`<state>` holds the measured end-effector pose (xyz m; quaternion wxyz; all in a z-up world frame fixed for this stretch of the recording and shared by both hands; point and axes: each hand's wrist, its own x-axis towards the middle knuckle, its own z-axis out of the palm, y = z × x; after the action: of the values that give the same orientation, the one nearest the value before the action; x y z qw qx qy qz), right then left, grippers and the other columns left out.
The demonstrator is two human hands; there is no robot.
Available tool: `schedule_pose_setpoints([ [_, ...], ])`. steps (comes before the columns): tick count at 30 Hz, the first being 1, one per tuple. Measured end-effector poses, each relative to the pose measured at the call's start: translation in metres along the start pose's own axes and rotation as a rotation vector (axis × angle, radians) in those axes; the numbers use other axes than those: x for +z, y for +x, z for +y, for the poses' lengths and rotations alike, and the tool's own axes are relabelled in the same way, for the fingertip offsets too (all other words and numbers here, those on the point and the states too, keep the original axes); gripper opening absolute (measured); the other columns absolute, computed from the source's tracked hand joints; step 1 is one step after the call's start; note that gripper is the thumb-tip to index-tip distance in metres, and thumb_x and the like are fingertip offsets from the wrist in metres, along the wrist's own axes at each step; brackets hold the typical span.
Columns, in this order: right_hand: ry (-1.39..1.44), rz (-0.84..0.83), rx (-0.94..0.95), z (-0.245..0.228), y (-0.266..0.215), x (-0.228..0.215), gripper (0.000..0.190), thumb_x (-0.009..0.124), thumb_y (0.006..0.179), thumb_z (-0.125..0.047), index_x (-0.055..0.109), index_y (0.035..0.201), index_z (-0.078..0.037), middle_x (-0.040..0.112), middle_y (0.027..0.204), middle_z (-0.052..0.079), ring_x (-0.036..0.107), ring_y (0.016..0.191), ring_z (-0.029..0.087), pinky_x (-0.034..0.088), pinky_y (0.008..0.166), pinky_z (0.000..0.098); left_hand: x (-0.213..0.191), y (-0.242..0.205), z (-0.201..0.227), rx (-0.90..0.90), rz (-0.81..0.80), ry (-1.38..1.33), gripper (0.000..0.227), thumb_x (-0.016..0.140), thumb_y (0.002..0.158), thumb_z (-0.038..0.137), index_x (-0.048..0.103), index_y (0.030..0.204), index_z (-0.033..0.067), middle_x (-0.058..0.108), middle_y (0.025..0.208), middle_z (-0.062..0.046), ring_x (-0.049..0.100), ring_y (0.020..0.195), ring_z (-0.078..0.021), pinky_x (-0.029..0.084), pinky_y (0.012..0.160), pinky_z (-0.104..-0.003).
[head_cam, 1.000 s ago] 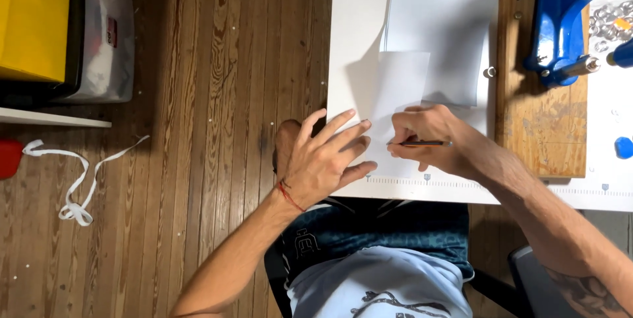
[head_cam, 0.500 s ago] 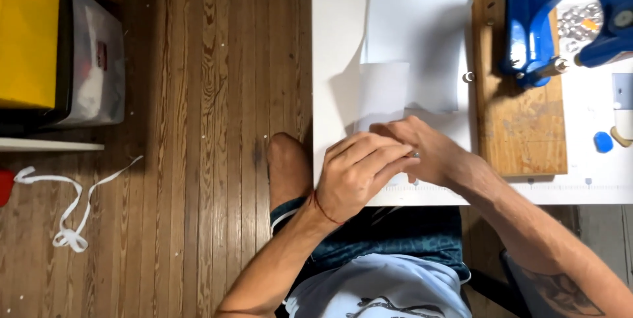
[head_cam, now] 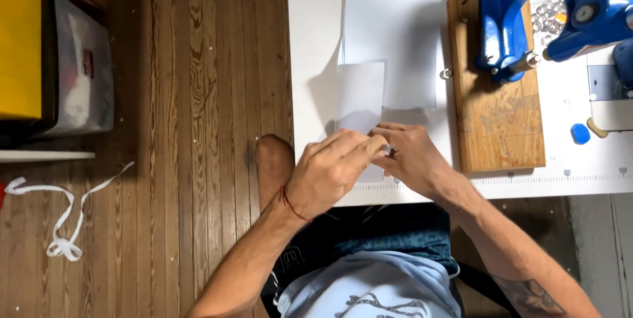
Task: Cutting paper into small rectangles and punching holes in them using a manual press.
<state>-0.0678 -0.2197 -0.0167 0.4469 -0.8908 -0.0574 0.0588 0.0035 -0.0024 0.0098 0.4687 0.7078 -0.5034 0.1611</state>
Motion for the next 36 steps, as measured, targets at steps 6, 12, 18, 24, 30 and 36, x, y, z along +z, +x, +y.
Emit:
schedule_pose_setpoints([
  [6, -0.185, -0.057, -0.127, -0.023, 0.009, -0.015, 0.028, 0.073, 0.112, -0.007, 0.074, 0.09, 0.011, 0.081, 0.09, 0.03, 0.087, 0.1, 0.054, 0.075, 0.066, 0.0479, 0.013, -0.016, -0.004, -0.033, 0.113, 0.056, 0.016, 0.084, 0.11, 0.01, 0.085, 0.125, 0.003, 0.066, 0.09, -0.002, 0.07, 0.076, -0.0189, 0.067, 0.065, -0.029],
  [12, -0.3, -0.1, -0.193, -0.01, 0.007, -0.008, 0.02, 0.076, 0.108, -0.005, 0.075, 0.1, 0.014, 0.084, 0.115, 0.036, 0.077, 0.131, 0.058, 0.072, 0.095, 0.056, 0.005, -0.008, 0.001, -0.033, 0.09, 0.161, 0.014, 0.082, 0.112, 0.011, 0.087, 0.123, 0.0046, 0.068, 0.088, -0.004, 0.072, 0.076, -0.0206, 0.066, 0.063, -0.032],
  [18, -0.272, -0.009, -0.077, -0.006, -0.001, -0.001, 0.028, 0.076, 0.112, -0.018, 0.078, 0.104, 0.009, 0.084, 0.115, 0.032, 0.08, 0.126, 0.055, 0.074, 0.084, 0.0518, 0.002, -0.002, -0.003, -0.012, -0.042, -0.027, 0.014, 0.083, 0.11, 0.006, 0.087, 0.122, -0.001, 0.076, 0.09, -0.011, 0.078, 0.08, -0.0305, 0.068, 0.066, -0.039],
  [24, -0.357, -0.177, -0.21, -0.02, 0.01, -0.014, 0.02, 0.077, 0.104, -0.004, 0.078, 0.094, 0.013, 0.087, 0.114, 0.033, 0.075, 0.139, 0.054, 0.069, 0.106, 0.0536, 0.014, -0.024, -0.003, -0.103, 0.085, 0.021, 0.018, 0.086, 0.109, 0.015, 0.087, 0.125, 0.0061, 0.076, 0.092, -0.004, 0.078, 0.081, -0.0227, 0.07, 0.071, -0.034],
  [30, -0.375, -0.103, -0.122, -0.024, 0.006, -0.008, 0.019, 0.076, 0.106, -0.005, 0.081, 0.107, 0.013, 0.086, 0.12, 0.031, 0.076, 0.14, 0.05, 0.068, 0.112, 0.0515, 0.002, -0.02, 0.012, -0.214, 0.121, -0.057, 0.022, 0.089, 0.107, 0.018, 0.088, 0.128, 0.0122, 0.086, 0.105, 0.001, 0.085, 0.093, -0.0177, 0.072, 0.081, -0.03],
  [36, 0.05, 0.05, 0.097, -0.04, 0.001, -0.009, 0.015, 0.082, 0.106, -0.016, 0.091, 0.115, -0.009, 0.087, 0.1, 0.018, 0.081, 0.053, 0.026, 0.072, 0.055, 0.036, 0.002, -0.068, 0.017, -0.26, 0.06, 0.158, 0.057, 0.104, 0.088, 0.039, 0.084, 0.129, 0.0056, 0.084, 0.125, -0.009, 0.084, 0.119, -0.0295, 0.071, 0.097, -0.044],
])
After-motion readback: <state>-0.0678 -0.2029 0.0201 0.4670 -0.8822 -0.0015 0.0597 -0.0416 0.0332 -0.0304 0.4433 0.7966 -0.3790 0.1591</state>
